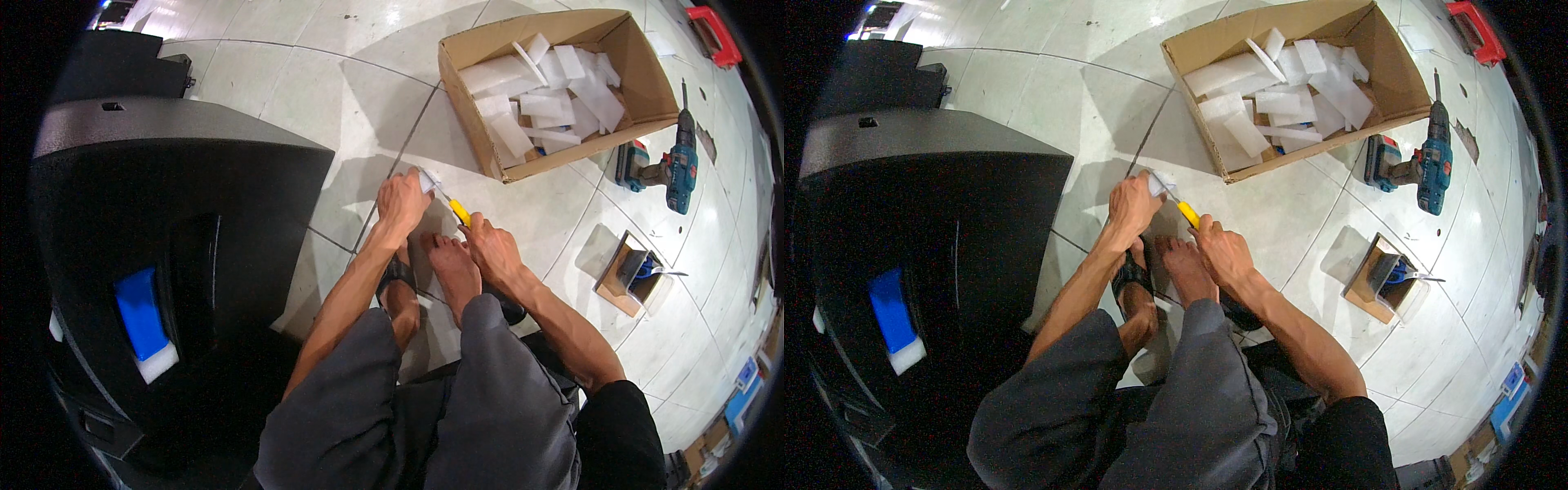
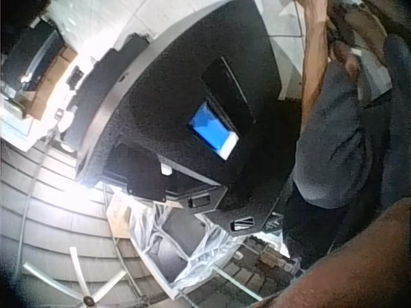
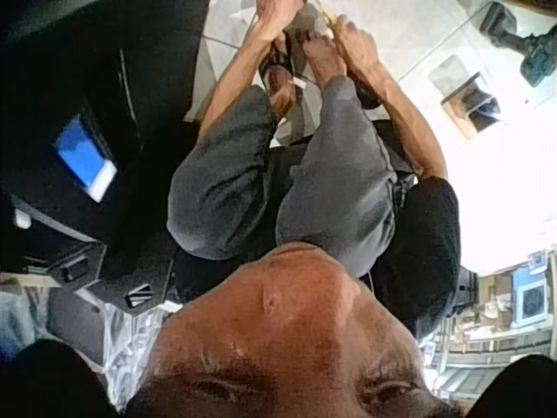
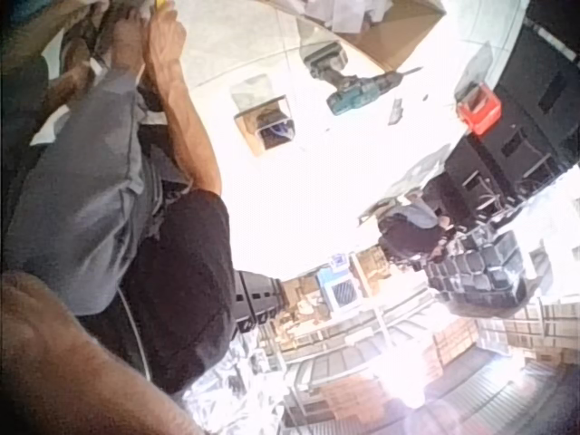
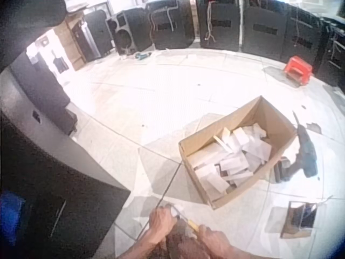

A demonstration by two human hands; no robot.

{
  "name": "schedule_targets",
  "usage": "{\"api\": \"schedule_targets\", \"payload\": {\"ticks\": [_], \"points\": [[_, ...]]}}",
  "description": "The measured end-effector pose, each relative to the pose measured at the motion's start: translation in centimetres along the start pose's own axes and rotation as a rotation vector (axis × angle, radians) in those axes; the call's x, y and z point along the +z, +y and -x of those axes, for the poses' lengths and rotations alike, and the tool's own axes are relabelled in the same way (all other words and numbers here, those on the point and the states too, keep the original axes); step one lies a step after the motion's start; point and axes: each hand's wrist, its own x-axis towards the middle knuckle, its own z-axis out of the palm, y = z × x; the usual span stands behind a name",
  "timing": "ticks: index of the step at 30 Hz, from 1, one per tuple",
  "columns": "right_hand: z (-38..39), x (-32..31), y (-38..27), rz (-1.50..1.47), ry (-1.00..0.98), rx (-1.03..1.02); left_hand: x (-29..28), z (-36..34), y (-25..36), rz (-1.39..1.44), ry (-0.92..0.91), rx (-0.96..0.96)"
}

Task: The person cuts white foam pieces using a yellow utility knife and places them into a black speaker enclosure to cushion a blue electronic device. The person repeatedly measures, cuts, and inserts foam pieces to fill gaps around the device.

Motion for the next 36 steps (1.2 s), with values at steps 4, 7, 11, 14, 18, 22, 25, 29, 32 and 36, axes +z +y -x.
{"api": "schedule_targets", "payload": {"ticks": [4,7,11,14,18,22,25,29,32,36], "points": [[-1.5,0.2,0.1,0.037,0.000,-0.017,-0.2,-0.1,0.0,0.005,-0.034,-0.027],[-1.1,-0.1,0.0,-0.004,-0.018,0.017,-0.3,-0.1,-0.1,0.005,-0.050,-0.027],[-0.3,0.9,1.1,0.033,0.000,-0.045,0.1,-0.1,-0.3,0.013,-0.032,-0.006],[-1.5,1.6,1.6,0.039,0.038,-0.080,-0.1,-0.1,-0.3,0.028,-0.040,0.008],[-1.6,1.1,1.3,0.019,-0.014,-0.047,-0.1,-0.1,-0.4,0.045,-0.033,0.008],[-1.2,0.9,1.5,0.005,-0.074,0.013,-0.1,0.0,-0.1,0.026,-0.031,-0.007],[-2.8,1.6,1.9,0.024,-0.042,-0.052,0.1,0.1,0.1,0.009,-0.002,0.005],[-2.8,2.4,2.7,0.011,-0.077,-0.052,0.2,-0.1,-0.2,0.023,-0.007,-0.019],[-1.8,3.1,3.3,0.027,-0.069,-0.052,0.3,-0.2,-0.3,0.025,-0.012,-0.020],[-1.6,3.4,3.3,0.038,-0.049,-0.036,-0.1,0.1,0.2,-0.001,-0.031,-0.027]]}}
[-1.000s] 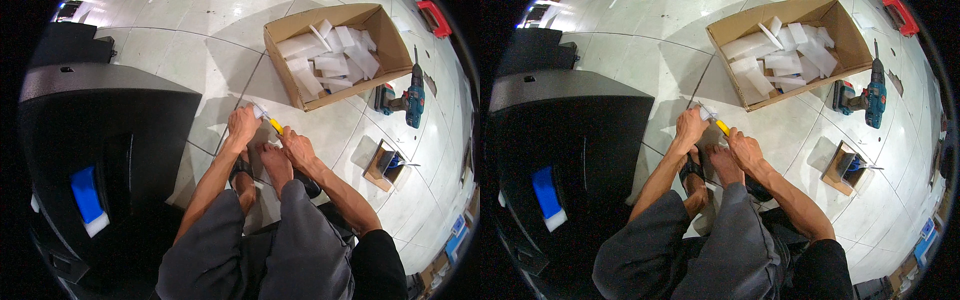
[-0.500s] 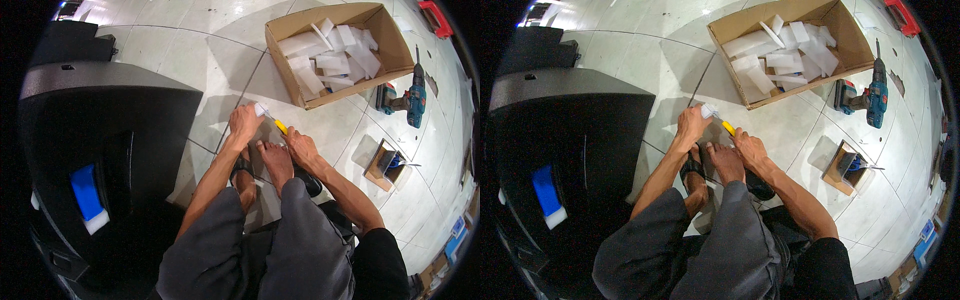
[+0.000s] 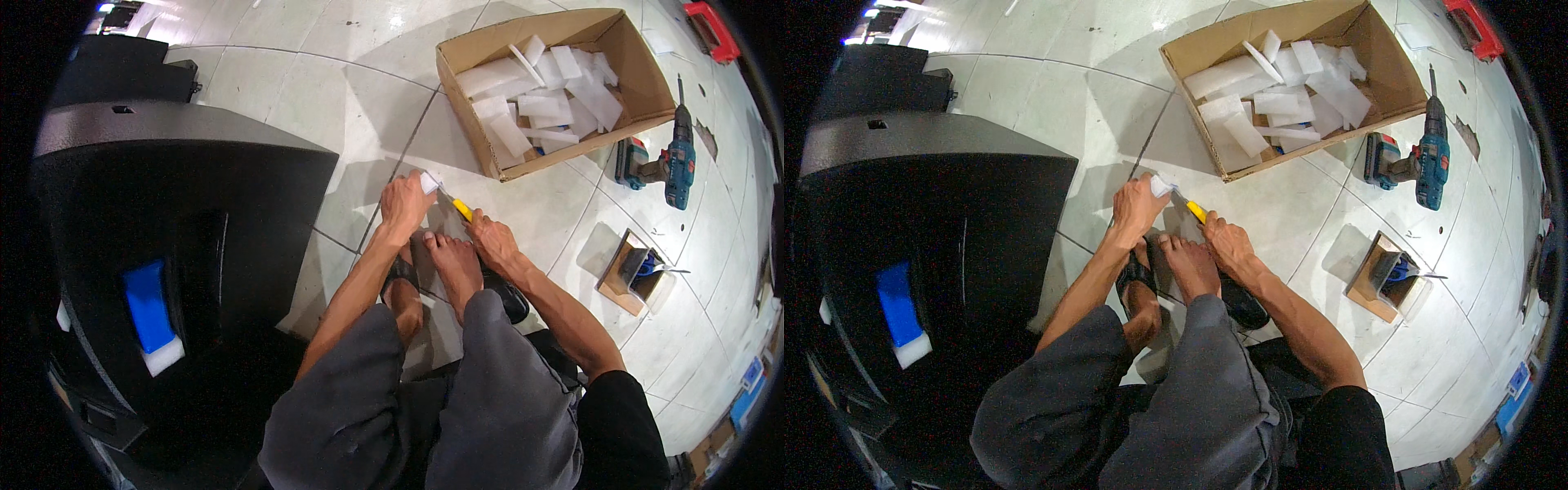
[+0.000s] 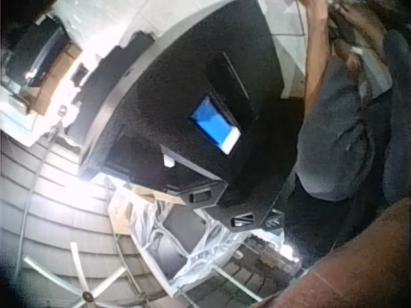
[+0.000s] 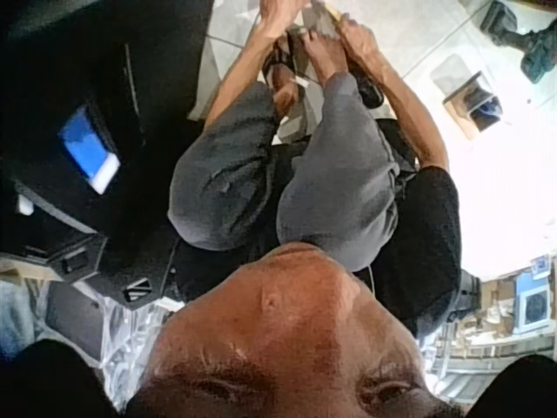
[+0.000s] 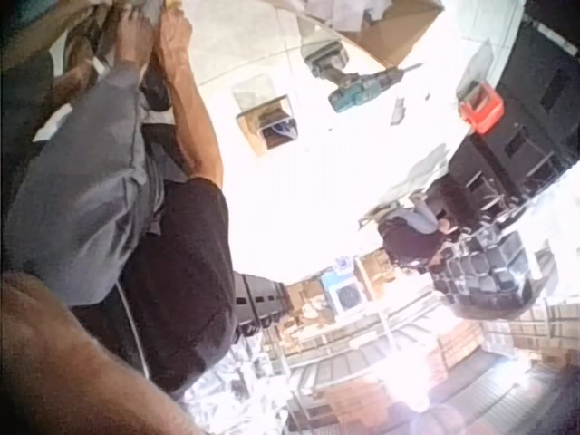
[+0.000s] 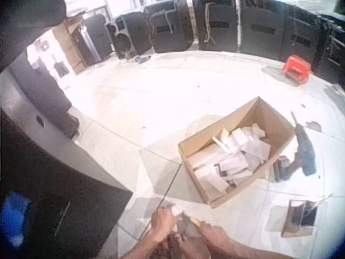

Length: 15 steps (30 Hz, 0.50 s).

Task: The person cuts white foam pieces using a yellow utility knife and places them into a black speaker enclosure to cushion a blue electronic device. The person repeatedly measures, cuts, and inserts foam pieces to fill gaps around the device.

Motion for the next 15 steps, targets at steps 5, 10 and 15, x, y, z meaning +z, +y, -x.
{"api": "schedule_targets", "payload": {"ticks": [5,10,15], "points": [[0.2,0.4,-0.3,0.013,0.036,0.031,-0.5,1.0,1.5,-0.048,0.292,0.198],[0.5,0.7,-0.2,0.039,0.072,0.021,0.5,0.2,0.5,-0.064,0.224,0.238],[0.7,-1.4,-1.3,0.065,0.158,-0.007,-2.6,1.3,1.1,-0.033,0.372,0.366]]}}
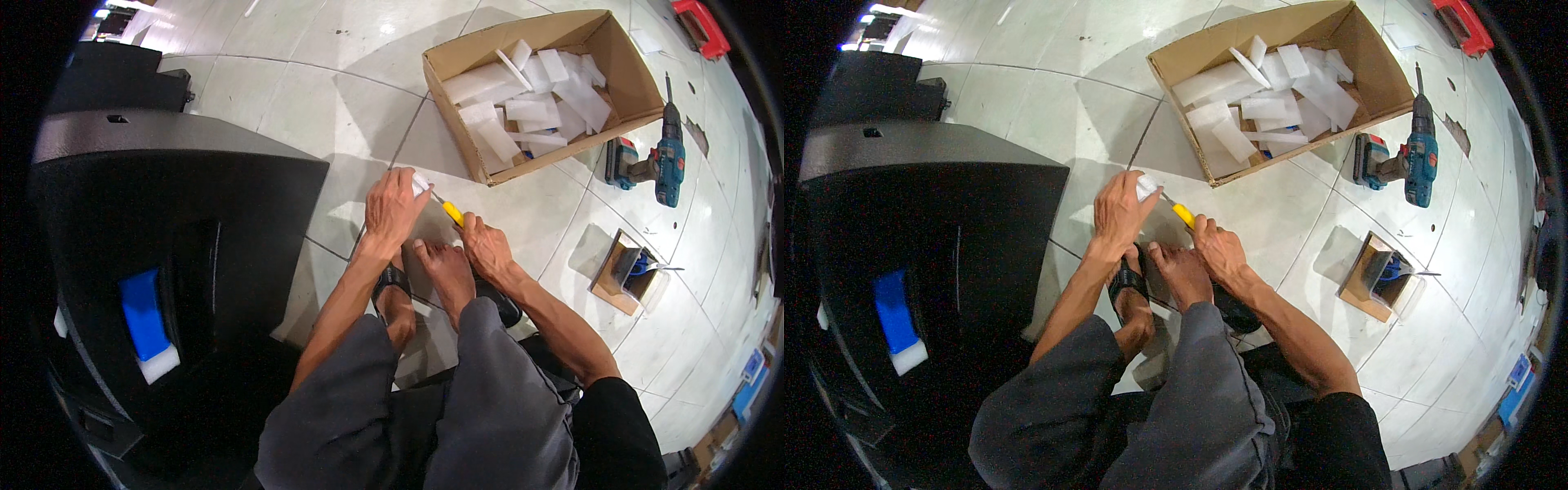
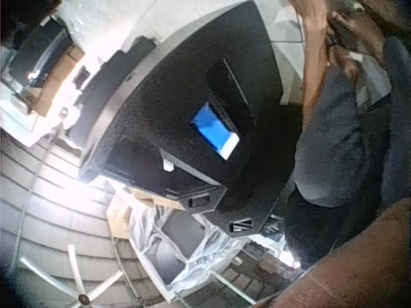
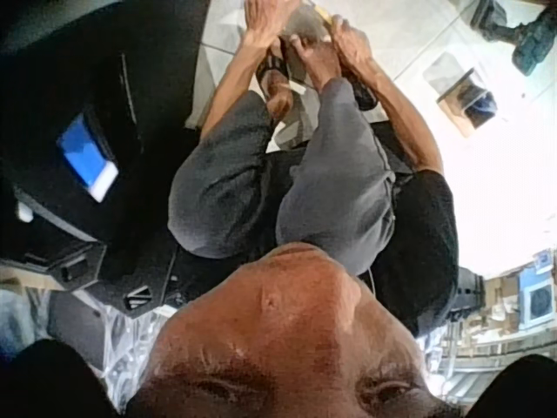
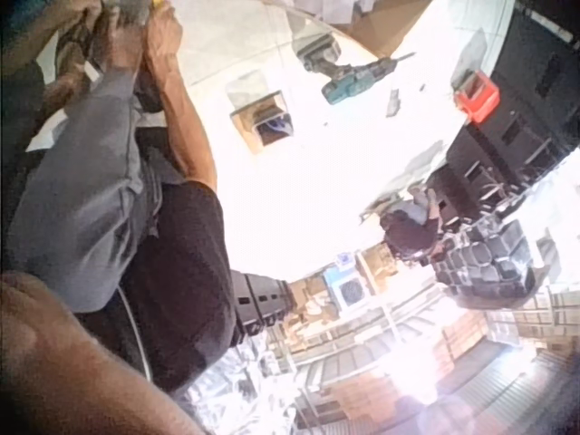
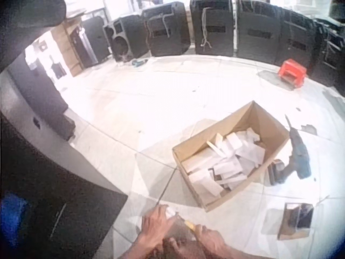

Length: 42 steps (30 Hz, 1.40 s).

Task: The person cuts white foam pieces using a yellow utility knife and places them into a black speaker enclosure to cushion a blue electronic device. The person repeatedly measures, cuts, and inserts foam pieces to fill gaps around the device.

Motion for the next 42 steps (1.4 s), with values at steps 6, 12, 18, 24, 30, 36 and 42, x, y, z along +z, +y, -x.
{"api": "schedule_targets", "payload": {"ticks": [6,12,18,24,30,36,42], "points": [[-1.6,-0.8,-0.8,-0.002,0.069,0.019,-4.9,-0.5,1.6,-0.008,0.106,0.093],[1.8,-1.2,-1.8,-0.188,0.090,0.030,-9.9,-4.3,5.1,0.282,0.251,0.129],[4.5,0.3,-3.2,-0.219,0.066,-0.028,-10.7,-10.2,9.4,0.250,-0.168,-0.065],[5.6,-0.3,-0.7,-0.245,0.100,0.094,-9.4,-5.5,4.7,0.690,-0.023,-0.396],[5.1,-2.3,1.7,-0.231,0.221,0.176,-8.9,-1.9,0.8,1.495,-0.029,-0.686],[3.0,-6.0,-2.7,-0.509,0.110,0.273,-8.3,0.4,-1.0,1.614,-0.004,-0.812],[0.6,-7.7,-6.9,-1.034,0.048,0.366,-8.4,2.1,-1.5,1.570,0.073,-0.866]]}}
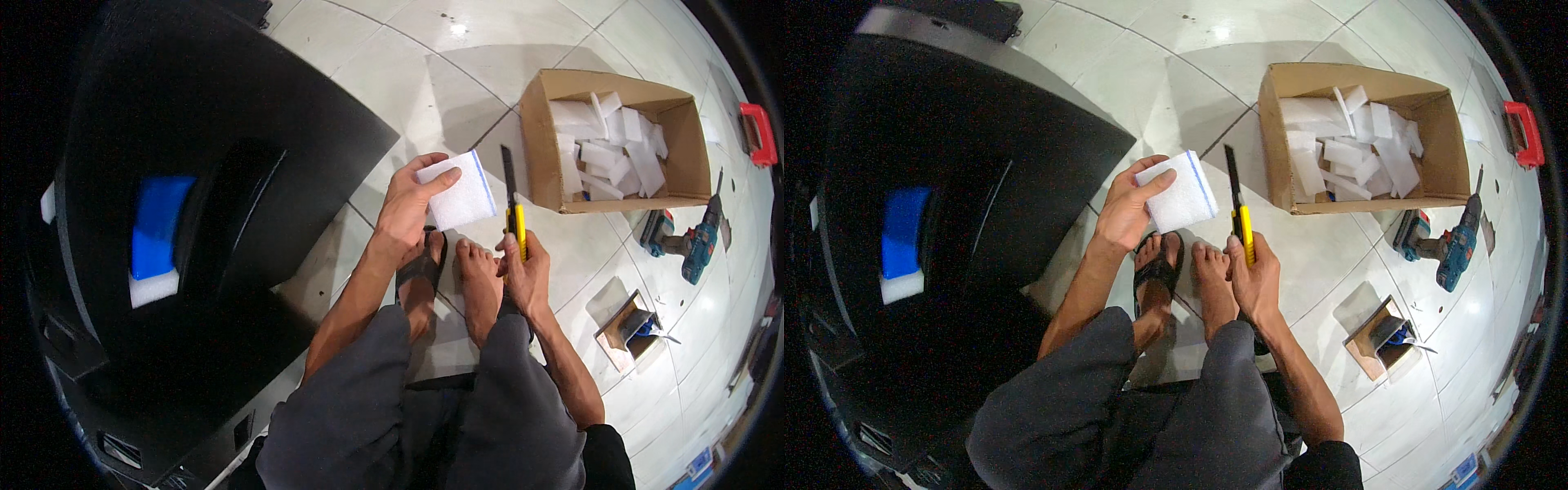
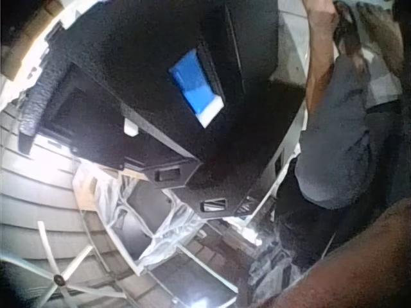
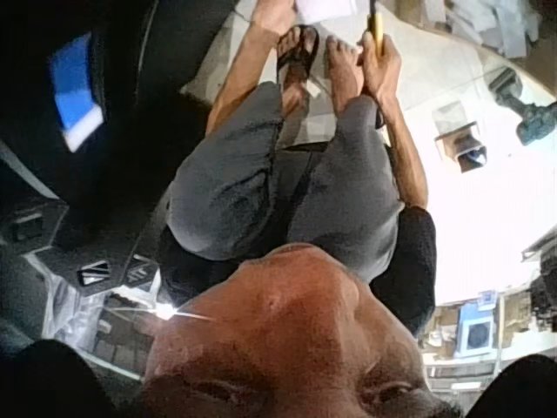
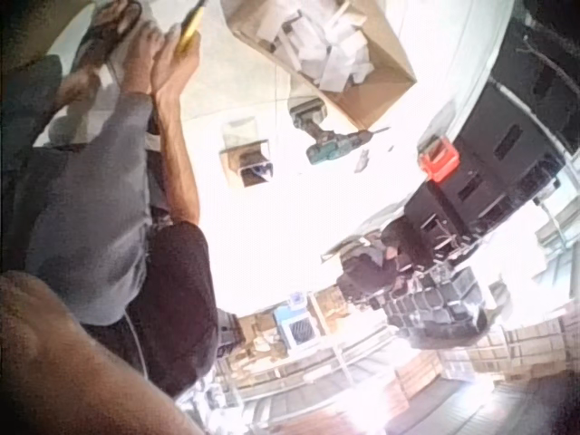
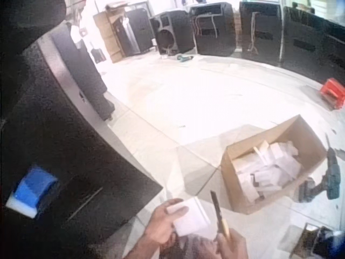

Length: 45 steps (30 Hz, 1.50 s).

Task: The person cuts white foam pieces using a yellow utility knife and places them into a black speaker enclosure to cushion a blue electronic device. The person repeatedly measures, cuts, and inserts foam pieces to fill gaps around the device.

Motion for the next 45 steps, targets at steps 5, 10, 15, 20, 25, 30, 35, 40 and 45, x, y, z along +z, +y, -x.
{"api": "schedule_targets", "payload": {"ticks": [5,10,15,20,25,30,35,40,45], "points": [[-1.2,2.1,-3.1,-0.221,-0.008,0.013,-0.9,1.1,-0.5,0.050,0.020,-0.007],[-0.8,3.8,-3.7,-0.177,0.076,-0.003,-2.1,1.3,-1.9,0.058,-0.001,0.023],[-0.6,4.3,-3.6,0.191,0.284,-0.156,-1.4,1.7,-3.1,-0.172,0.043,0.143],[-0.7,4.4,-1.9,0.128,0.261,-0.239,-1.0,1.1,-4.0,-0.104,-0.013,0.121],[-0.4,3.9,0.2,-0.034,0.271,-0.196,-1.6,0.9,-4.3,-0.083,0.012,0.204],[0.5,4.9,0.5,0.012,0.267,-0.200,-2.2,1.0,-4.0,-0.016,0.064,0.167],[1.0,5.1,-0.4,0.001,0.247,-0.159,-2.4,0.0,-5.6,-0.066,0.111,0.151],[-0.5,3.2,2.5,0.086,0.254,-0.115,-2.9,-3.8,-10.4,0.069,0.059,0.122],[-0.6,2.3,0.3,0.535,0.152,-0.072,-3.1,-4.5,-10.4,-0.090,0.089,0.065]]}}
